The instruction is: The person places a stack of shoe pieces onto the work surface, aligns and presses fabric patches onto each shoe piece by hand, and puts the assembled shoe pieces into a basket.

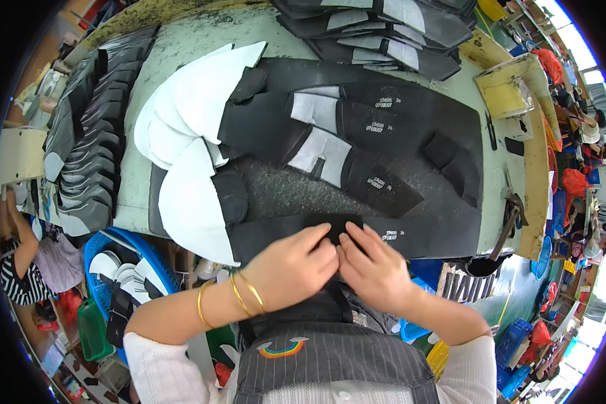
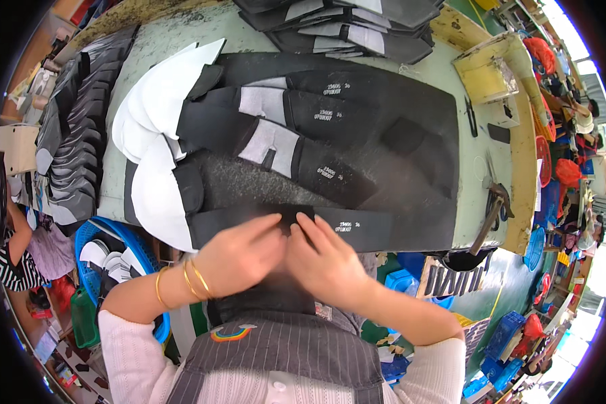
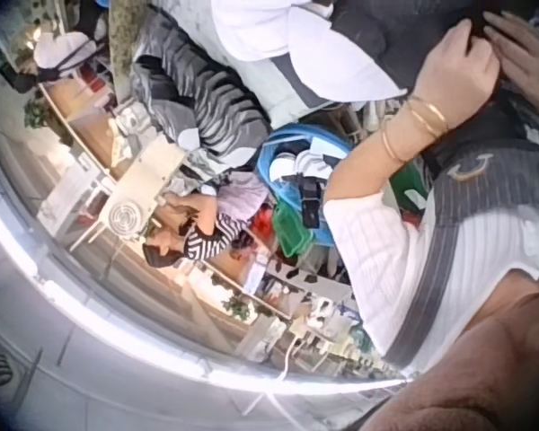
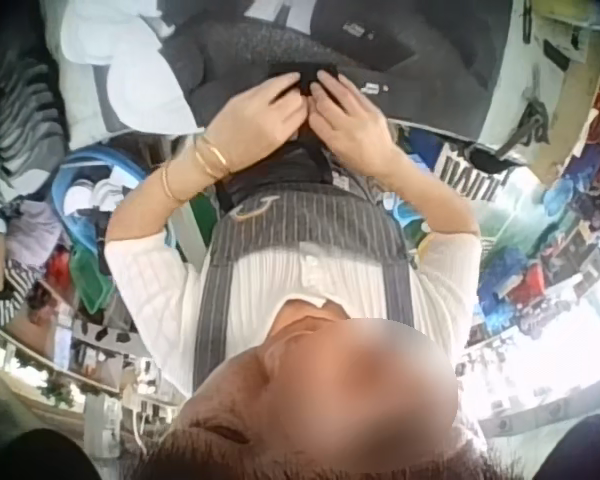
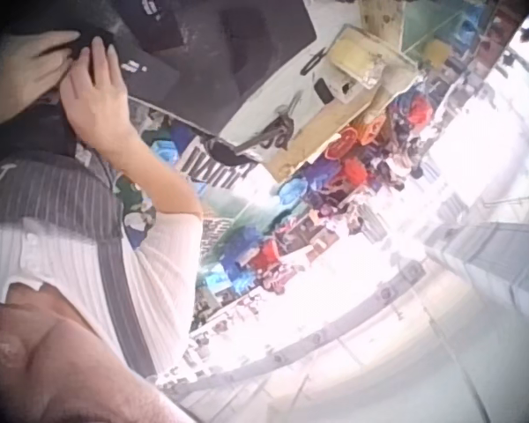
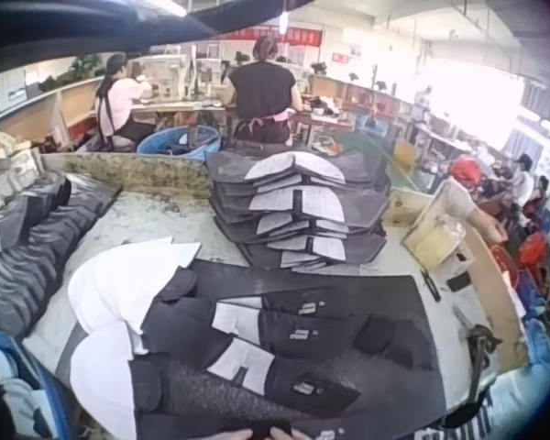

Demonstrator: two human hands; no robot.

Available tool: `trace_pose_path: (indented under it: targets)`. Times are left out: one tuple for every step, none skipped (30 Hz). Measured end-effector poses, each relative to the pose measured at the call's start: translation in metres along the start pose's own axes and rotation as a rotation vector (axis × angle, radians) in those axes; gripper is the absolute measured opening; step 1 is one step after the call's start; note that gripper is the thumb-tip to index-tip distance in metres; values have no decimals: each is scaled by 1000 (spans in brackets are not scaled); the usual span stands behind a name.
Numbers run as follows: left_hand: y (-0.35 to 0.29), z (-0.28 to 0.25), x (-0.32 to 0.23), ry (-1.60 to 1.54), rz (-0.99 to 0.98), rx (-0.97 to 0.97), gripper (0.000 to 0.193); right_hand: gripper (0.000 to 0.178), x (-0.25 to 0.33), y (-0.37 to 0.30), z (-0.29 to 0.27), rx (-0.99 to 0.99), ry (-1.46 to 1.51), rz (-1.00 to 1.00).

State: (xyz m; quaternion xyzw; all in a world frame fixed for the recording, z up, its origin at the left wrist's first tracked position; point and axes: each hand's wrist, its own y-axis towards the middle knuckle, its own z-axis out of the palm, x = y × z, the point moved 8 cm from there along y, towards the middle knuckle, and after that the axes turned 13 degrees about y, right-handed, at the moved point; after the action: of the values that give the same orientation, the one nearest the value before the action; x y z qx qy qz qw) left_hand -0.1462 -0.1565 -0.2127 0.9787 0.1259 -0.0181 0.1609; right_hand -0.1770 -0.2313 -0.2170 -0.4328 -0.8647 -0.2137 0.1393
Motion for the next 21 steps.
trace_pose_path:
  targets:
    - [2,-2,-6,146,6,8,18,39,5,-4,2,-19,-105,14]
    - [-1,0,-14,237,-2,2,19,37,9,-9,8,-36,-161,23]
    - [-3,4,-18,328,-11,-3,20,39,9,-12,11,-51,-162,51]
    - [-2,7,-18,336,-11,-10,20,40,6,-12,9,-28,-135,48]
    - [-4,8,-17,295,-42,-21,19,41,8,-13,7,-9,-107,55]
    - [-6,6,-16,254,-74,-31,19,41,7,-11,3,-17,-112,59]
    - [-7,5,-15,257,-65,-32,19,43,2,-7,1,7,-134,71]
    - [-7,3,-8,168,-99,-37,18,44,0,-5,2,37,-152,85]
    - [-6,2,1,81,-138,-42,17,44,-1,-4,1,37,-151,85]
    - [-8,-1,11,-11,-139,-84,17,45,-1,-5,3,54,-217,71]
    - [-15,0,18,-67,-160,-129,20,45,1,-5,4,66,-284,49]
    - [-20,5,22,-95,-189,-171,21,43,-4,-7,6,4,-251,44]
    - [-23,6,24,-123,-216,-214,22,43,-5,-7,2,-8,-266,40]
    - [-23,5,20,-125,-222,-213,23,43,-7,-9,0,5,-162,22]
    - [-25,4,12,-125,-233,-211,23,43,-10,-10,-1,22,-54,-2]
    - [-33,6,-3,-108,-227,-209,23,41,-2,-22,-2,14,-36,-60]
    - [-36,5,-20,-105,-158,-142,24,38,10,-33,0,-6,-70,-30]
    - [-43,11,-34,-261,-135,-25,24,34,21,-51,7,-1,-84,-35]
    - [-50,16,-45,-426,-106,93,25,32,30,-65,20,152,-60,-11]
    - [-43,-1,-42,-389,-44,45,28,32,37,-85,34,252,-89,5]
    - [-31,-15,-28,-357,26,-10,32,29,36,-106,52,342,-86,41]
